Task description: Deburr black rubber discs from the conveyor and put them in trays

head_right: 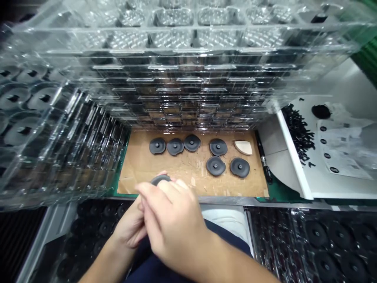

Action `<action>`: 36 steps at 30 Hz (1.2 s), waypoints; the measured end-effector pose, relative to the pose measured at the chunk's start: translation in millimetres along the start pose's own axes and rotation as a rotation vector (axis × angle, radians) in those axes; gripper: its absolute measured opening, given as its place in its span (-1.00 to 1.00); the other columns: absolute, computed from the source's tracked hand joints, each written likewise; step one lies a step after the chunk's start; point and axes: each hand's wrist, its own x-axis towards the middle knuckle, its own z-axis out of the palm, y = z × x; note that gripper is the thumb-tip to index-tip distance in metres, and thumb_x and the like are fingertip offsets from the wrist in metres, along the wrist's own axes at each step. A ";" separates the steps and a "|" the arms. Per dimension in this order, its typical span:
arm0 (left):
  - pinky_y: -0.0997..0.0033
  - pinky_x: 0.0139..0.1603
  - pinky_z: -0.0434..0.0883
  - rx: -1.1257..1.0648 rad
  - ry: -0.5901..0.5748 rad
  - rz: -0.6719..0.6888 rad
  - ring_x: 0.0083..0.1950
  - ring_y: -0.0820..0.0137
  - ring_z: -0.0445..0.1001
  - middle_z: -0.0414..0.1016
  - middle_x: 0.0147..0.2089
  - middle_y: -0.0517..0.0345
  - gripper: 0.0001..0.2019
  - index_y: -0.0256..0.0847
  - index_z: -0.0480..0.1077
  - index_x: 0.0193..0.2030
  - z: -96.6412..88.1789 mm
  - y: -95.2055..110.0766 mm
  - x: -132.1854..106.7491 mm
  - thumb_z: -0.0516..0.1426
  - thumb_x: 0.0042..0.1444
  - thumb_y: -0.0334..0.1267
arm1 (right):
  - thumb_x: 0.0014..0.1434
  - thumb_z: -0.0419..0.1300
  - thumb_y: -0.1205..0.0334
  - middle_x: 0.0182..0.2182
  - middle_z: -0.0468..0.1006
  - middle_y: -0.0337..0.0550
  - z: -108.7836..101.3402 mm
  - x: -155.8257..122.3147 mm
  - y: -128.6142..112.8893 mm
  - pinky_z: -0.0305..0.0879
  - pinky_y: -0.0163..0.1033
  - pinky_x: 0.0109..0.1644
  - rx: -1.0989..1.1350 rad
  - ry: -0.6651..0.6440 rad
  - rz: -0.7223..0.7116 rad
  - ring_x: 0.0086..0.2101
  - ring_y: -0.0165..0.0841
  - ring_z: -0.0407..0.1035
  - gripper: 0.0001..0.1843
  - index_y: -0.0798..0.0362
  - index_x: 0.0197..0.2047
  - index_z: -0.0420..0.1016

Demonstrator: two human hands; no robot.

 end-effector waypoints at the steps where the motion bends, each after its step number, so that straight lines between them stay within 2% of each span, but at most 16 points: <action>1: 0.49 -0.03 0.46 0.003 0.018 0.006 -0.03 0.33 0.53 0.58 -0.07 0.12 -0.46 -0.10 0.47 -0.02 -0.4 0.1 -0.4 0.40 -0.23 -0.30 | 0.25 0.02 0.40 -0.28 0.59 -0.14 2.1 -0.2 -3.5 0.34 -0.25 -0.17 0.027 -0.102 0.022 -0.28 -0.35 0.45 -0.78 0.10 -0.12 0.46; 3: 0.49 -0.09 0.48 0.007 0.027 0.017 -0.08 0.33 0.55 0.59 -0.11 0.14 -0.47 -0.10 0.48 -0.05 -0.3 -0.4 -0.8 0.41 -0.26 -0.33 | 0.25 0.02 0.40 -0.31 0.58 -0.18 6.7 0.6 -4.7 0.31 -0.27 -0.22 0.023 -0.215 0.066 -0.31 -0.37 0.43 -0.79 0.08 -0.16 0.48; 7: 0.49 -0.12 0.49 0.025 -0.002 -0.011 -0.14 0.32 0.56 0.61 -0.25 0.13 -0.58 -0.17 0.52 -0.12 3.3 1.0 -2.2 0.39 -0.22 -0.30 | 0.26 -0.04 0.41 -0.32 0.56 -0.03 11.4 2.9 -2.0 0.25 -0.18 -0.24 -0.104 0.018 -0.059 -0.34 -0.30 0.39 -0.72 0.23 -0.08 0.46; 9: 0.52 -0.09 0.48 0.015 -0.025 0.000 -0.15 0.36 0.57 0.62 -0.22 0.15 -0.56 -0.12 0.53 -0.13 2.6 5.3 -3.5 0.40 -0.25 -0.34 | 0.26 -0.04 0.42 -0.35 0.55 -0.08 6.9 -2.3 -2.1 0.23 -0.21 -0.26 -0.025 -0.027 -0.124 -0.37 -0.34 0.36 -0.72 0.22 -0.08 0.44; 11: 0.56 -0.10 0.47 0.019 -0.061 0.006 -0.14 0.39 0.56 0.62 -0.15 0.17 -0.49 -0.08 0.54 -0.13 -0.5 9.9 -4.2 0.42 -0.34 -0.40 | 0.24 0.00 0.44 -0.39 0.53 -0.17 -1.9 -11.1 -1.3 0.21 -0.26 -0.30 0.023 -0.152 -0.104 -0.42 -0.39 0.33 -0.76 0.16 -0.10 0.45; 12: 0.58 -0.10 0.47 0.025 -0.082 0.006 -0.14 0.40 0.56 0.62 -0.13 0.16 -0.46 -0.09 0.54 -0.12 -2.0 11.5 -4.0 0.43 -0.37 -0.41 | 0.23 0.01 0.45 -0.40 0.53 -0.19 -6.6 -15.0 -0.1 0.19 -0.27 -0.31 -0.001 -0.172 -0.069 -0.43 -0.40 0.32 -0.77 0.15 -0.11 0.45; 15: 0.60 -0.09 0.47 0.012 -0.117 0.014 -0.12 0.42 0.56 0.62 -0.11 0.18 -0.46 -0.07 0.53 -0.10 -2.0 12.0 -3.0 0.43 -0.34 -0.33 | 0.22 0.03 0.46 -0.41 0.50 -0.15 -16.5 -16.4 6.1 0.14 -0.23 -0.33 -0.206 -0.086 0.008 -0.44 -0.36 0.27 -0.75 0.14 -0.13 0.49; 17: 0.58 -0.04 0.46 0.015 -0.140 0.023 -0.09 0.41 0.55 0.61 -0.10 0.21 -0.48 -0.06 0.51 -0.05 2.8 10.7 -3.7 0.40 -0.26 -0.35 | 0.23 -0.01 0.48 -0.42 0.49 -0.13 -19.4 -7.3 11.8 0.13 -0.21 -0.33 -0.279 -0.017 -0.091 -0.43 -0.34 0.24 -0.70 0.10 -0.16 0.53; 20: 0.56 -0.08 0.47 0.045 -0.180 0.015 -0.09 0.39 0.55 0.61 -0.15 0.18 -0.55 -0.16 0.50 -0.03 10.9 10.1 -7.7 0.33 -0.14 -0.43 | 0.26 -0.05 0.48 -0.41 0.48 -0.15 -23.5 8.2 22.6 0.22 -0.23 -0.28 -0.110 -0.031 -0.270 -0.38 -0.36 0.29 -0.64 0.05 -0.18 0.56; 22: 0.51 -0.13 0.50 0.024 -0.227 -0.014 -0.11 0.33 0.57 0.60 -0.12 0.13 -0.57 -0.20 0.49 -0.03 13.0 10.5 -10.6 0.32 -0.11 -0.43 | 0.27 -0.03 0.46 -0.36 0.50 -0.17 -26.0 8.3 30.8 0.30 -0.27 -0.23 0.053 -0.018 -0.178 -0.33 -0.39 0.35 -0.67 0.04 -0.12 0.53; 24: 0.44 -0.17 0.53 -0.022 -0.263 -0.053 -0.08 0.25 0.57 0.57 -0.01 0.08 -0.54 -0.15 0.47 -0.01 12.4 10.4 -11.8 0.34 -0.13 -0.39 | 0.28 0.03 0.39 -0.29 0.53 -0.17 -25.2 -4.7 40.9 0.35 -0.29 -0.20 0.119 0.060 0.068 -0.28 -0.40 0.40 -0.72 0.01 -0.07 0.51; 27: 0.41 -0.18 0.55 -0.082 -0.292 -0.106 -0.03 0.18 0.56 0.53 0.06 0.02 -0.47 -0.13 0.46 -0.01 10.9 8.0 -9.4 0.39 -0.20 -0.25 | 0.27 0.09 0.19 -0.13 0.56 -0.16 -15.9 -41.7 62.4 0.39 -0.24 -0.13 0.170 0.125 0.414 -0.16 -0.32 0.44 -0.76 -0.04 -0.05 0.50; 30: 0.39 -0.17 0.56 -0.118 -0.309 -0.156 -0.03 0.17 0.56 0.56 0.02 -0.01 -0.40 -0.18 0.45 -0.01 12.6 4.3 -4.3 0.40 -0.26 -0.13 | 0.23 0.11 0.10 -0.11 0.58 -0.08 -8.7 -74.4 84.9 0.43 -0.16 -0.16 0.166 0.092 0.605 -0.21 -0.25 0.49 -0.66 0.03 0.01 0.48; 33: 0.38 -0.16 0.55 -0.107 -0.332 -0.188 -0.03 0.16 0.56 0.56 0.00 0.00 -0.41 -0.18 0.45 0.01 17.4 0.7 -0.3 0.39 -0.24 -0.11 | 0.20 0.12 0.11 -0.13 0.58 -0.06 -19.4 -78.0 87.6 0.41 -0.16 -0.25 0.099 0.144 0.648 -0.28 -0.24 0.49 -0.63 0.06 0.04 0.44; 35: 0.38 -0.16 0.55 -0.072 -0.347 -0.205 -0.04 0.17 0.56 0.56 0.00 -0.01 -0.39 -0.17 0.45 0.02 21.7 -1.6 1.1 0.39 -0.24 -0.09 | 0.23 0.11 0.19 -0.08 0.55 -0.14 -33.2 -64.0 71.6 0.37 -0.22 -0.22 0.064 0.244 0.537 -0.19 -0.28 0.46 -0.70 -0.03 0.02 0.44; 36: 0.38 -0.16 0.54 -0.034 -0.338 -0.207 -0.06 0.17 0.57 0.56 -0.02 -0.01 -0.38 -0.18 0.46 0.01 23.9 -2.8 1.3 0.39 -0.27 -0.07 | 0.25 0.11 0.25 -0.06 0.54 -0.19 -39.5 -54.5 59.9 0.34 -0.24 -0.17 0.044 0.272 0.418 -0.14 -0.31 0.44 -0.73 -0.07 0.02 0.44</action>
